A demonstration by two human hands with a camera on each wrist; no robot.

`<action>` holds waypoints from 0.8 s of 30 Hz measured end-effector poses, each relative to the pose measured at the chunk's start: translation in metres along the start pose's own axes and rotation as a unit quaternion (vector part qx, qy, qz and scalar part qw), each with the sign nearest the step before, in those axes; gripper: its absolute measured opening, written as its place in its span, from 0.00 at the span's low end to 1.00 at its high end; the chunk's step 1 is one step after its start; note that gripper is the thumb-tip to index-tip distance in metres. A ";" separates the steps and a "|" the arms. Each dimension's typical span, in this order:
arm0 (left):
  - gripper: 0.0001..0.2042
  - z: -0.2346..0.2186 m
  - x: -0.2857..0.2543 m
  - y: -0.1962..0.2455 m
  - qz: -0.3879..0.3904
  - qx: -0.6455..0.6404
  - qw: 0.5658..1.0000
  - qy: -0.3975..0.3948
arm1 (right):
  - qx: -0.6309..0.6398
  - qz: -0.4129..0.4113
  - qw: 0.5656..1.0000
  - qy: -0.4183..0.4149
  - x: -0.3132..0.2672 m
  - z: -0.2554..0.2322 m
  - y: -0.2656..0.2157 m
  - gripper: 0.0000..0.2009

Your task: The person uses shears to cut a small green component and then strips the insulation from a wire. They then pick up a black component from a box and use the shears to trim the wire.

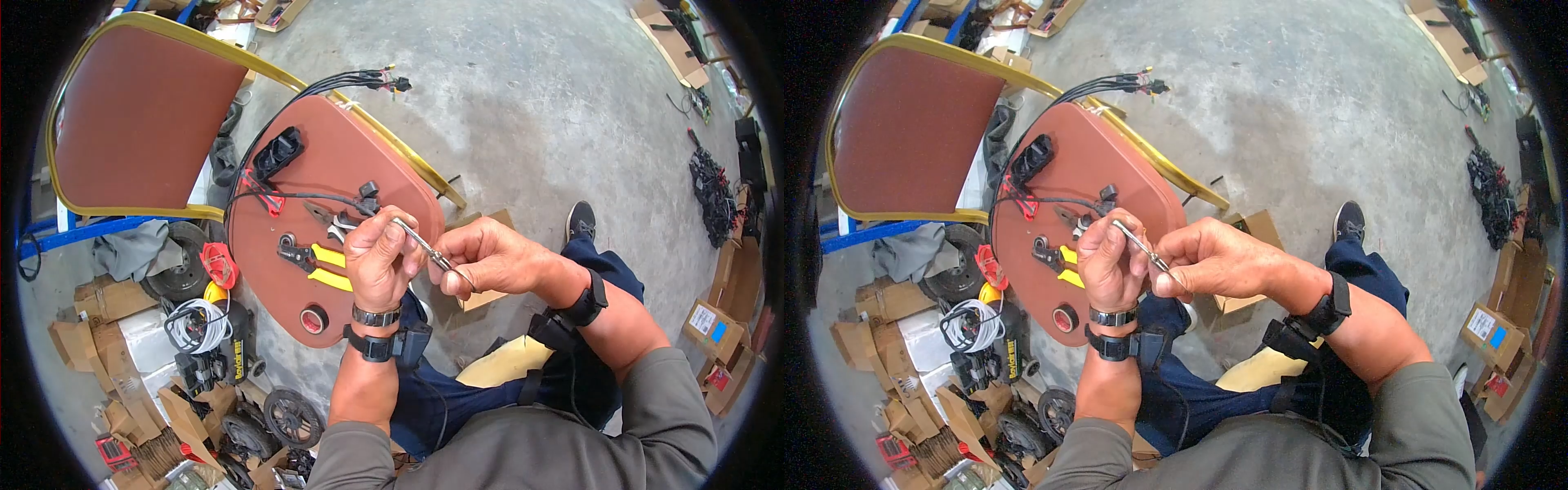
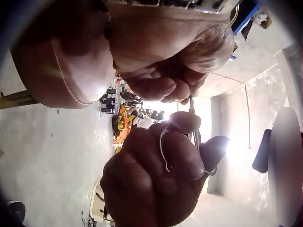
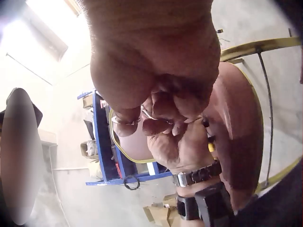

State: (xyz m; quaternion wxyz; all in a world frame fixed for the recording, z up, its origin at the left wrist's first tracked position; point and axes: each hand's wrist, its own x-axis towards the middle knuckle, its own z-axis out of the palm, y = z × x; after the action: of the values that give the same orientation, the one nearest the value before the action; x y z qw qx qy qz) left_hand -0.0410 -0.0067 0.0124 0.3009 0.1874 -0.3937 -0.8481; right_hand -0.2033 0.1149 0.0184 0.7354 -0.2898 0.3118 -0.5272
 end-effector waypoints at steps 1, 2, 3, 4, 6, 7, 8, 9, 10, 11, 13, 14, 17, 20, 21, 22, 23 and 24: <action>0.12 0.000 0.000 0.000 -0.001 0.001 1.000 -0.003 | 0.006 0.001 1.000 -0.002 0.000 0.000 0.001 0.13; 0.12 0.000 0.000 0.001 -0.001 0.003 1.000 -0.006 | 0.011 0.003 1.000 -0.004 0.000 -0.001 0.002 0.13; 0.12 0.000 0.000 0.001 -0.001 0.007 1.000 -0.009 | 0.012 0.005 1.000 -0.006 -0.001 0.000 0.002 0.13; 0.12 -0.001 0.000 0.001 -0.001 0.011 1.000 -0.013 | 0.012 0.007 1.000 -0.009 -0.002 0.000 0.002 0.13; 0.12 -0.002 0.001 0.002 -0.003 0.017 1.000 -0.024 | 0.016 0.021 1.000 -0.012 -0.004 0.001 0.000 0.14; 0.12 -0.002 0.002 0.003 -0.005 0.019 0.999 -0.031 | 0.018 0.034 0.999 -0.012 -0.006 0.002 -0.004 0.14; 0.12 -0.003 0.002 0.004 -0.007 0.021 0.999 -0.037 | 0.021 0.046 0.999 -0.013 -0.007 0.004 -0.006 0.14; 0.12 -0.003 0.001 0.006 -0.012 0.018 0.999 -0.040 | 0.022 0.045 0.999 -0.014 -0.007 0.004 -0.006 0.13; 0.12 -0.003 0.001 0.007 -0.017 0.015 0.999 -0.042 | 0.023 0.043 0.999 -0.015 -0.007 0.004 -0.006 0.13; 0.12 -0.004 0.001 0.007 -0.022 0.013 0.999 -0.044 | 0.024 0.042 0.999 -0.016 -0.007 0.005 -0.006 0.13; 0.14 -0.007 0.002 0.010 -0.029 0.019 0.998 -0.058 | 0.029 0.049 0.998 -0.015 -0.009 0.007 -0.007 0.13; 0.15 -0.009 0.002 0.012 -0.033 0.022 0.997 -0.065 | 0.031 0.052 0.998 -0.015 -0.009 0.008 -0.007 0.12; 0.13 -0.009 0.003 0.016 -0.023 0.037 0.997 -0.060 | 0.023 0.061 0.998 -0.021 -0.009 0.005 0.001 0.12; 0.13 -0.016 0.003 0.022 -0.033 0.090 0.993 -0.069 | 0.028 0.060 0.998 -0.021 -0.012 0.009 -0.001 0.13; 0.14 -0.016 0.002 0.023 -0.036 0.097 0.992 -0.074 | 0.033 0.058 0.997 -0.026 -0.013 0.009 -0.002 0.13; 0.14 -0.016 0.002 0.025 -0.040 0.104 0.991 -0.079 | 0.038 0.057 0.997 -0.030 -0.014 0.010 -0.002 0.13; 0.14 -0.016 0.001 0.026 -0.043 0.111 0.989 -0.084 | 0.043 0.056 0.997 -0.035 -0.015 0.010 -0.003 0.13; 0.14 -0.016 0.001 0.027 -0.052 0.103 0.989 -0.093 | 0.033 0.068 0.996 -0.037 -0.016 0.009 -0.005 0.13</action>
State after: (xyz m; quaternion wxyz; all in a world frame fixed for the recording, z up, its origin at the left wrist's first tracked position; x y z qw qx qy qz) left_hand -0.0236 -0.0301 0.0238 0.1979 0.1577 -0.4950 -0.8312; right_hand -0.2033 0.1296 0.0306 0.7901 -0.2625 0.2854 -0.4747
